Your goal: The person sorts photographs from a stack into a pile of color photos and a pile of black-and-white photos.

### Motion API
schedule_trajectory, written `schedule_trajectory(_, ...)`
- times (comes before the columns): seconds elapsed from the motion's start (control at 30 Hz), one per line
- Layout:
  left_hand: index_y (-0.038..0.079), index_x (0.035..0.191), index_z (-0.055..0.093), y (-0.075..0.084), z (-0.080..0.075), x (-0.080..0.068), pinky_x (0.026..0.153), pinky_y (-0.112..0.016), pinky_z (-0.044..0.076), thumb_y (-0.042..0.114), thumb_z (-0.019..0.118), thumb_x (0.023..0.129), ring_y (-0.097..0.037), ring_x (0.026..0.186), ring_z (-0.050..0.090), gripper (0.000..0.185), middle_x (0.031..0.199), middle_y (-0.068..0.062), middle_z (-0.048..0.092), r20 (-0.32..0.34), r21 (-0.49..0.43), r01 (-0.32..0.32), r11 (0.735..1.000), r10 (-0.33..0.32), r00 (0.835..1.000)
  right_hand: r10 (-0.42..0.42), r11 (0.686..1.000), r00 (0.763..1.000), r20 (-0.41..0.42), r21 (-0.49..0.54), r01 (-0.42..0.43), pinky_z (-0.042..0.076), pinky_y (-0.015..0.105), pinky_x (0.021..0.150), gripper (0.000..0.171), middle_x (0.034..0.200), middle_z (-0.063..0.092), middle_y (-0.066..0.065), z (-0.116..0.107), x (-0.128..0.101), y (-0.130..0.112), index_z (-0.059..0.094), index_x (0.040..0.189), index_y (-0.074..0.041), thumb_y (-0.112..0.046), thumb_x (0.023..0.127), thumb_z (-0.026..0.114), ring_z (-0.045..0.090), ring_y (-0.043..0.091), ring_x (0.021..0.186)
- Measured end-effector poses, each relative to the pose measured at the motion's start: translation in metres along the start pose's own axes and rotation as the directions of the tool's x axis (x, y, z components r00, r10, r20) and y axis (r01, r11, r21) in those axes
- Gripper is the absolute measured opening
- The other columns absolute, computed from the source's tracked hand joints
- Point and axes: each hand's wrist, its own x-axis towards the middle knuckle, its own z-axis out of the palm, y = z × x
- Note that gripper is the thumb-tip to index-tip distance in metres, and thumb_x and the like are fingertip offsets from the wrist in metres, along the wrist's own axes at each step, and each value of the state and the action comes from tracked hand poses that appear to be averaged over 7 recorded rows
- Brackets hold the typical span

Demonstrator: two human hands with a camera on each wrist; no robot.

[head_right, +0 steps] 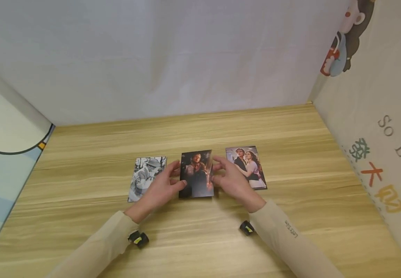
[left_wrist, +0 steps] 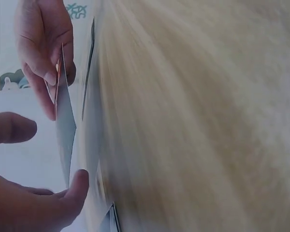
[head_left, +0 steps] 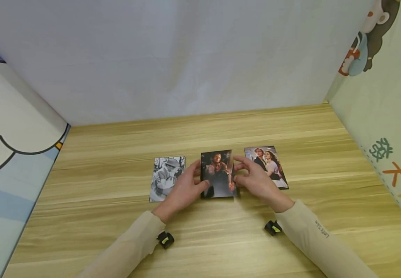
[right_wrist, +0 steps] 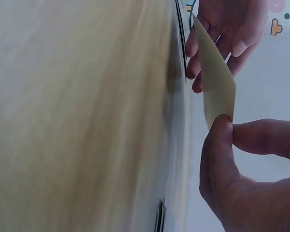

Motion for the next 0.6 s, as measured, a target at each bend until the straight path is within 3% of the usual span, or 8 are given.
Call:
schedule_trajectory(0.13, -0.005, 0.161, 0.021, 0.001, 0.0, 0.001, 0.101, -0.046, 0.054, 0.009, 0.065, 0.094, -0.038, 0.126, 0.061, 0.081, 0.154, -0.02, 0.047, -0.04, -0.042, -0.043, 0.998, 0.041, 0.998, -0.011, 1.0, 1.0, 0.001, 0.008, 0.011, 0.056, 0.028, 0.072, 0.073, 0.134, 0.052, 0.026, -0.002, -0.002, -0.001, 0.033, 0.16, 0.0, 0.008, 0.09, 0.056, 0.063, 0.017, 0.079)
schedule_trajectory(0.3, -0.008, 0.158, 0.028, 0.001, 0.0, 0.001, 0.096, -0.04, 0.057, 0.001, 0.061, 0.094, -0.035, 0.12, 0.064, 0.073, 0.147, -0.021, 0.052, -0.078, -0.068, -0.095, 0.993, 0.09, 0.993, -0.059, 0.998, 0.998, 0.005, 0.018, 0.059, 0.052, 0.028, 0.066, 0.073, 0.134, 0.053, 0.026, -0.006, -0.004, -0.003, 0.033, 0.159, 0.0, 0.008, 0.091, 0.056, 0.052, 0.014, 0.068)
schedule_trajectory(0.6, -0.008, 0.154, 0.04, 0.004, 0.001, 0.0, 0.09, -0.036, 0.06, -0.006, 0.06, 0.093, -0.034, 0.112, 0.067, 0.065, 0.135, -0.023, 0.056, -0.138, -0.108, -0.158, 0.981, 0.143, 0.98, -0.071, 0.997, 0.997, -0.022, -0.039, 0.071, 0.05, 0.033, 0.069, 0.071, 0.129, 0.056, 0.022, -0.013, -0.01, -0.009, 0.037, 0.16, -0.007, 0.003, 0.092, 0.056, 0.056, 0.022, 0.079)
